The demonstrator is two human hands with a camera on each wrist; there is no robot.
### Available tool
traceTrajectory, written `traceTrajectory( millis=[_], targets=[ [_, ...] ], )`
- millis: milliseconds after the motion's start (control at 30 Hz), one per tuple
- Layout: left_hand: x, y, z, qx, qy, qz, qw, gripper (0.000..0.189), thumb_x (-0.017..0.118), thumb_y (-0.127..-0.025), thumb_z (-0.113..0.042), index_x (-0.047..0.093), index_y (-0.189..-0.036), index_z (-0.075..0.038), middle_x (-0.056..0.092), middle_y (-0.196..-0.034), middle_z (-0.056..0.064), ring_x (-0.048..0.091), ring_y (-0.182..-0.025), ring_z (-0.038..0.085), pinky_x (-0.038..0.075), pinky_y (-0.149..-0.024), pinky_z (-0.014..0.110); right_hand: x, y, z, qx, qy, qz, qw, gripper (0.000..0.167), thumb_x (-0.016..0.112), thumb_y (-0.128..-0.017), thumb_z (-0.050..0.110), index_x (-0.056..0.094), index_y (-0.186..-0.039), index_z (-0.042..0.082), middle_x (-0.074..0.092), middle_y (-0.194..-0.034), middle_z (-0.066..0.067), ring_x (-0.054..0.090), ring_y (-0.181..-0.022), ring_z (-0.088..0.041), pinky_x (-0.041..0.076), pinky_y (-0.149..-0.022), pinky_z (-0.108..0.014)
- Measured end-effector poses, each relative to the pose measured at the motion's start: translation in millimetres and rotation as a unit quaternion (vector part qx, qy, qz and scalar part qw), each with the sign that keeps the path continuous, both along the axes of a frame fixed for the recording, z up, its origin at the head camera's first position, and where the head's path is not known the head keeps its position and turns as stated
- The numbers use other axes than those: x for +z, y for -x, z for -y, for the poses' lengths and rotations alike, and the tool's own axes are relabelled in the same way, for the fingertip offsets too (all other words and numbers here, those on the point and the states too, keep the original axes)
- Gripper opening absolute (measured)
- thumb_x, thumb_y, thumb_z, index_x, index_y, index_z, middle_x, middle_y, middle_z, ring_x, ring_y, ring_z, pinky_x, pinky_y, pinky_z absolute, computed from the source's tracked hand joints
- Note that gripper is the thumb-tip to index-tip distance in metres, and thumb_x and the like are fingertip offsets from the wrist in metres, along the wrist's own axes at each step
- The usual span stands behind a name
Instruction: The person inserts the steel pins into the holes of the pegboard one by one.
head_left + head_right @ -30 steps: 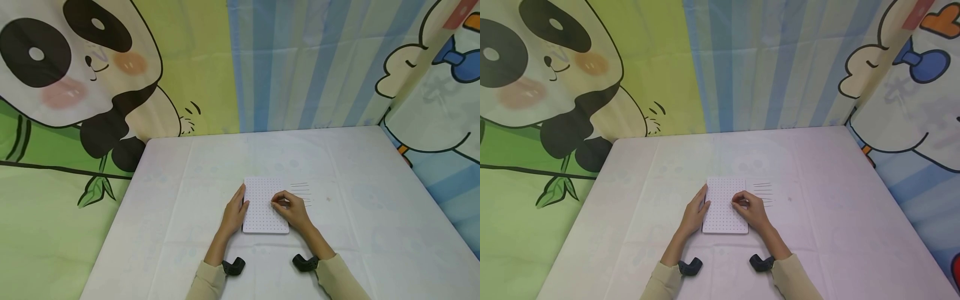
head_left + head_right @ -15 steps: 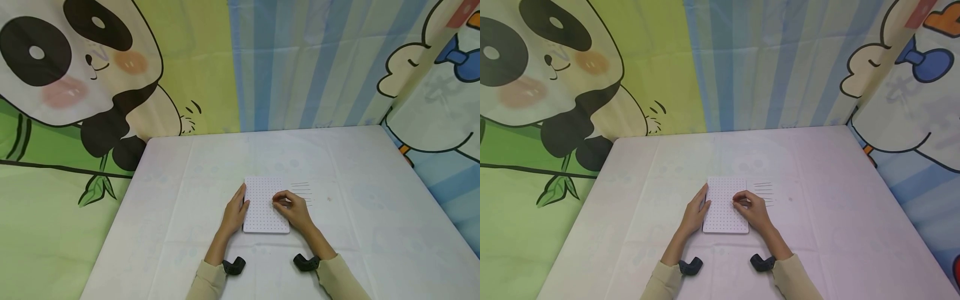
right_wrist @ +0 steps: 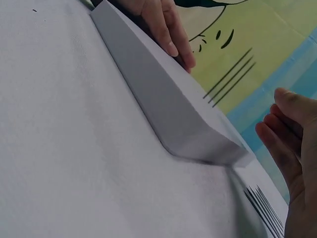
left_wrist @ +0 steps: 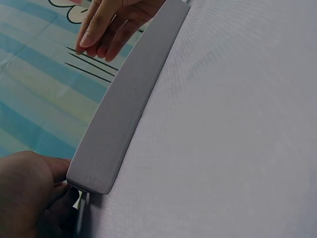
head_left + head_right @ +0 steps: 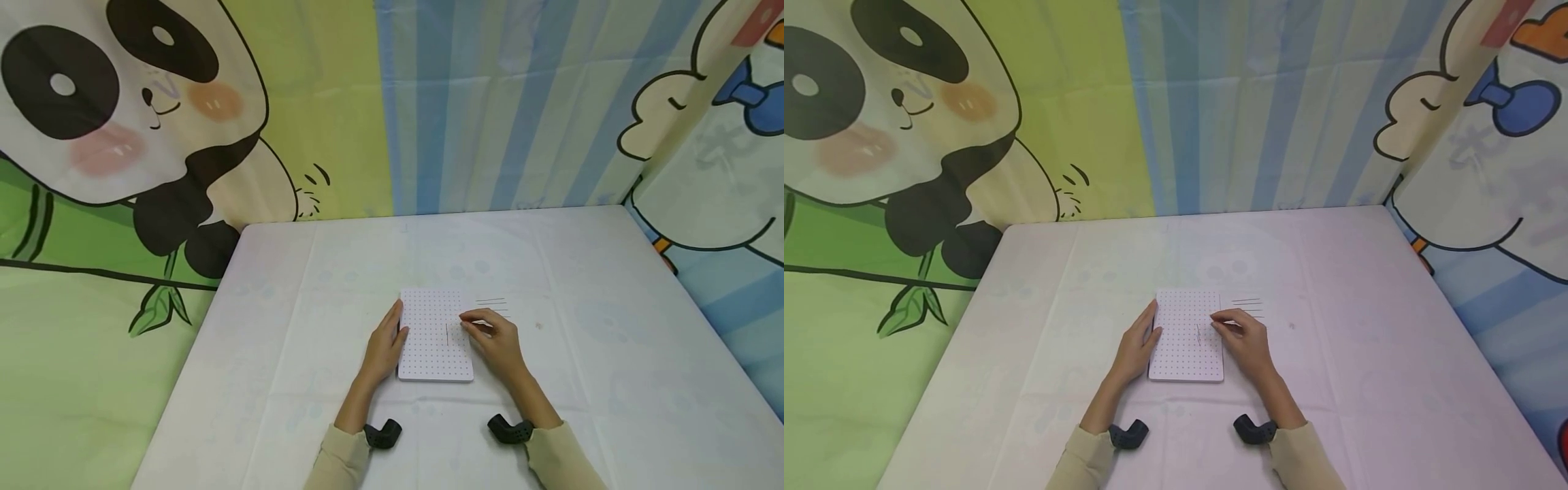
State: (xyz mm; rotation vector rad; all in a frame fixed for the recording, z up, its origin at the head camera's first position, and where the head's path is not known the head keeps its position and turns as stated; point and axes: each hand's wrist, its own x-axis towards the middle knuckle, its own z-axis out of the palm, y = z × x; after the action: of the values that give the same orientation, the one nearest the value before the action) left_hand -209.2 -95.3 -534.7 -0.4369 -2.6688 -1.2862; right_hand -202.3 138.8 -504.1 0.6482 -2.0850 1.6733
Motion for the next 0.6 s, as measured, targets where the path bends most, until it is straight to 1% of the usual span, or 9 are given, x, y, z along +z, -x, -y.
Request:
traceTrajectory(
  millis=[67,167,233,333,433,600],
  targets=[
    [0.1,0.4,0.1,0.001,0.000,0.001,1.0000,0.055,0.051,-0.095,-0.010,0.026,-0.144,-0.002,0.028,-0.148,0.013,0.026,-0.135,0.024,0.021,-0.111,0.035,-3.9,2.3,-6.9,-0.013,-0.001,0.001,0.9999,0.018,0.066,-0.077,-0.011,0.068,-0.094,-0.006,0.066,-0.094,-0.017,0.063,-0.088,-0.021,0.054,-0.075,-0.027],
    [-1.1,1.3,0.4,0.002,0.004,-0.002,1.0000,0.055,0.050,-0.095,-0.010,0.026,-0.144,-0.002,0.028,-0.148,0.013,0.026,-0.135,0.024,0.021,-0.111,0.035,-14.2,7.2,-18.3,-0.032,0.000,0.009,0.9994,0.019,0.068,-0.077,-0.008,0.069,-0.095,-0.002,0.067,-0.094,-0.013,0.063,-0.089,-0.015,0.054,-0.075,-0.023],
    [-2.1,1.8,0.8,0.002,0.006,-0.004,1.0000,0.055,0.050,-0.095,-0.010,0.026,-0.144,-0.002,0.027,-0.148,0.013,0.025,-0.135,0.023,0.021,-0.111,0.035,-20.6,9.7,-25.8,-0.044,-0.004,0.015,0.9989,0.018,0.069,-0.078,-0.005,0.070,-0.095,0.002,0.067,-0.094,-0.011,0.063,-0.088,-0.012,0.053,-0.076,-0.021],
    [-3.1,2.0,1.3,0.000,0.009,-0.005,1.0000,0.055,0.050,-0.095,-0.011,0.026,-0.144,-0.002,0.027,-0.148,0.012,0.025,-0.136,0.022,0.021,-0.111,0.034,-25.2,10.4,-36.0,-0.057,-0.012,0.022,0.9980,0.016,0.070,-0.079,0.000,0.071,-0.094,0.006,0.068,-0.093,-0.007,0.063,-0.087,-0.011,0.053,-0.076,-0.021],
    [-3.2,2.0,1.2,0.000,0.007,-0.003,1.0000,0.055,0.049,-0.096,-0.011,0.026,-0.145,-0.002,0.027,-0.149,0.012,0.024,-0.136,0.022,0.020,-0.111,0.034,-27.6,8.9,-46.1,-0.061,-0.029,0.028,0.9973,0.015,0.072,-0.078,0.002,0.071,-0.092,0.008,0.068,-0.090,-0.004,0.063,-0.086,-0.010,0.052,-0.076,-0.019],
    [-3.4,1.4,0.2,0.000,0.002,-0.005,1.0000,0.055,0.050,-0.095,-0.010,0.026,-0.144,-0.002,0.027,-0.148,0.012,0.025,-0.136,0.023,0.021,-0.111,0.035,-31.7,5.7,-59.1,-0.058,-0.050,0.036,0.9964,0.016,0.072,-0.076,-0.001,0.072,-0.089,0.008,0.069,-0.089,-0.005,0.062,-0.089,-0.008,0.049,-0.077,-0.014]
  ],
)
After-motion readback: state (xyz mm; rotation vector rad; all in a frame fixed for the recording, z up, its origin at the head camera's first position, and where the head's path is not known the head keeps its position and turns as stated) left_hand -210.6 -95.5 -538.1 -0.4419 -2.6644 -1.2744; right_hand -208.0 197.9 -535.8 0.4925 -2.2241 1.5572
